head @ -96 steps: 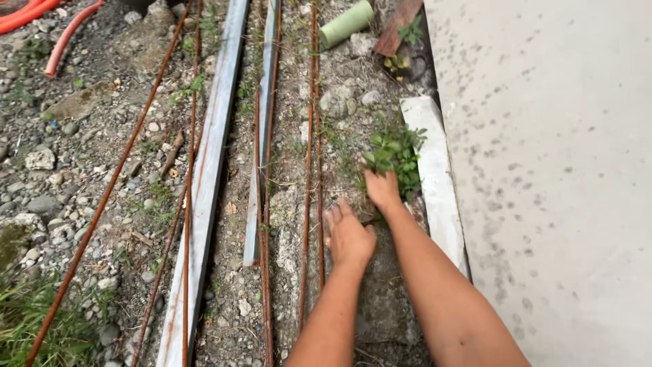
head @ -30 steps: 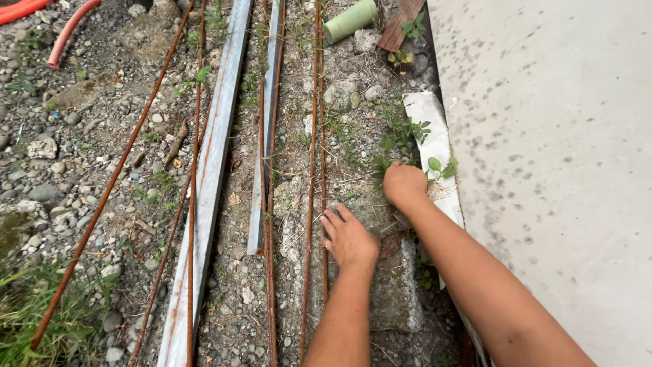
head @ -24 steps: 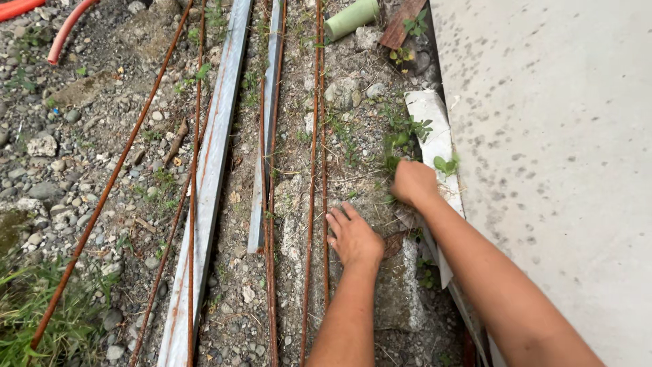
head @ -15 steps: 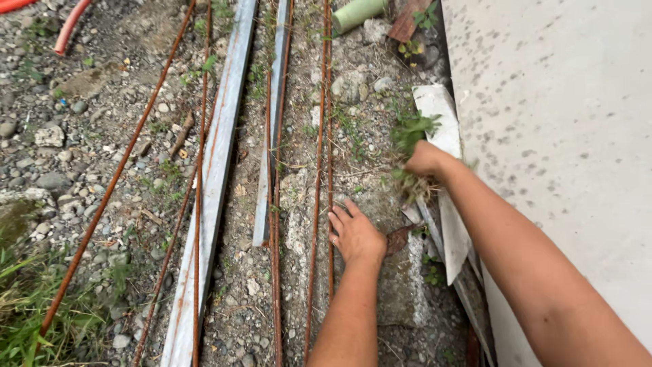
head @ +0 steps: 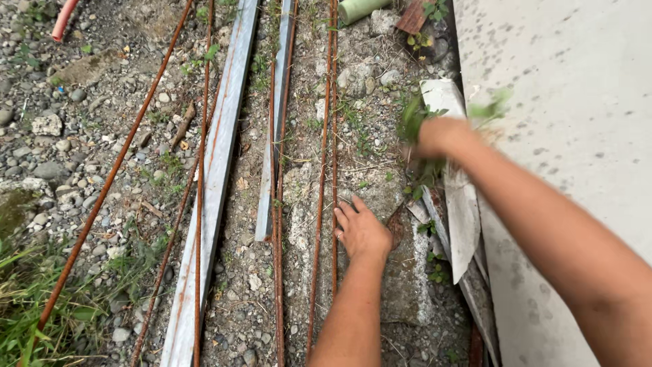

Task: The person pulls weeds from a gravel and dirt area by hand, gathering the plants into a pile and clearing space around metal rebar rods.

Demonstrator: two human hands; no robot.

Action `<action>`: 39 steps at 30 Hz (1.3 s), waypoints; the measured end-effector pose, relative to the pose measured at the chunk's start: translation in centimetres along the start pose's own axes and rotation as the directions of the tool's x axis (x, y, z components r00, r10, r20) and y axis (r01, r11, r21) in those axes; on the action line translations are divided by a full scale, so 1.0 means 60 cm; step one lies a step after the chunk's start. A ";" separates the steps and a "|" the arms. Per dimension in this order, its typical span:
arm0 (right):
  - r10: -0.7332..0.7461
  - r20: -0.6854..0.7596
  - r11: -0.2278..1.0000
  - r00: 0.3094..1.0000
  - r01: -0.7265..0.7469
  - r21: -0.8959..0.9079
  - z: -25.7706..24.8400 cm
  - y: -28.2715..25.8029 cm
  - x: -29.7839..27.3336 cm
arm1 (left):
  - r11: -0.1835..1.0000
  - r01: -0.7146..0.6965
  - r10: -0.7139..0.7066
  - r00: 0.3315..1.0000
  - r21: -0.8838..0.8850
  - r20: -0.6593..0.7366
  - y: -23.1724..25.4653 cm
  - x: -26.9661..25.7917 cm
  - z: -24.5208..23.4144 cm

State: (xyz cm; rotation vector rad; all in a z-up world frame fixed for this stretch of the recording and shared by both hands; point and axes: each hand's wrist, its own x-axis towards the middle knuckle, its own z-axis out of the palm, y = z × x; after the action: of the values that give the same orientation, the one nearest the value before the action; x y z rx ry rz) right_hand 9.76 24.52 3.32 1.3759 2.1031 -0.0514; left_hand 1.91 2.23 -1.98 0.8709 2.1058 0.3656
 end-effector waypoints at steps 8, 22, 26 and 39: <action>-0.011 -0.031 0.962 0.999 0.002 -0.273 0.114 -0.094 0.071 | 0.994 -0.102 0.105 0.991 0.037 -0.081 0.007 0.003 0.035; 0.000 0.048 0.899 0.999 0.021 -0.437 0.125 -0.048 0.094 | 0.997 -0.066 0.067 0.997 0.034 -0.025 -0.009 -0.005 -0.003; -0.094 0.080 0.969 0.992 0.110 -0.223 0.083 -0.016 0.053 | 0.996 -0.077 0.078 0.997 0.034 -0.026 -0.007 -0.001 0.003; -0.101 -0.262 0.995 0.960 0.100 -0.018 0.115 0.018 -0.032 | 0.989 -0.149 0.149 0.988 -0.003 -0.046 0.024 -0.007 0.030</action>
State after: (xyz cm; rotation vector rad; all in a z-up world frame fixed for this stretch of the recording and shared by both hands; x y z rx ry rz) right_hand 14.44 21.00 -0.98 1.3327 2.3898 0.1001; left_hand 4.12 2.91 -2.14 1.0278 2.0860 0.4745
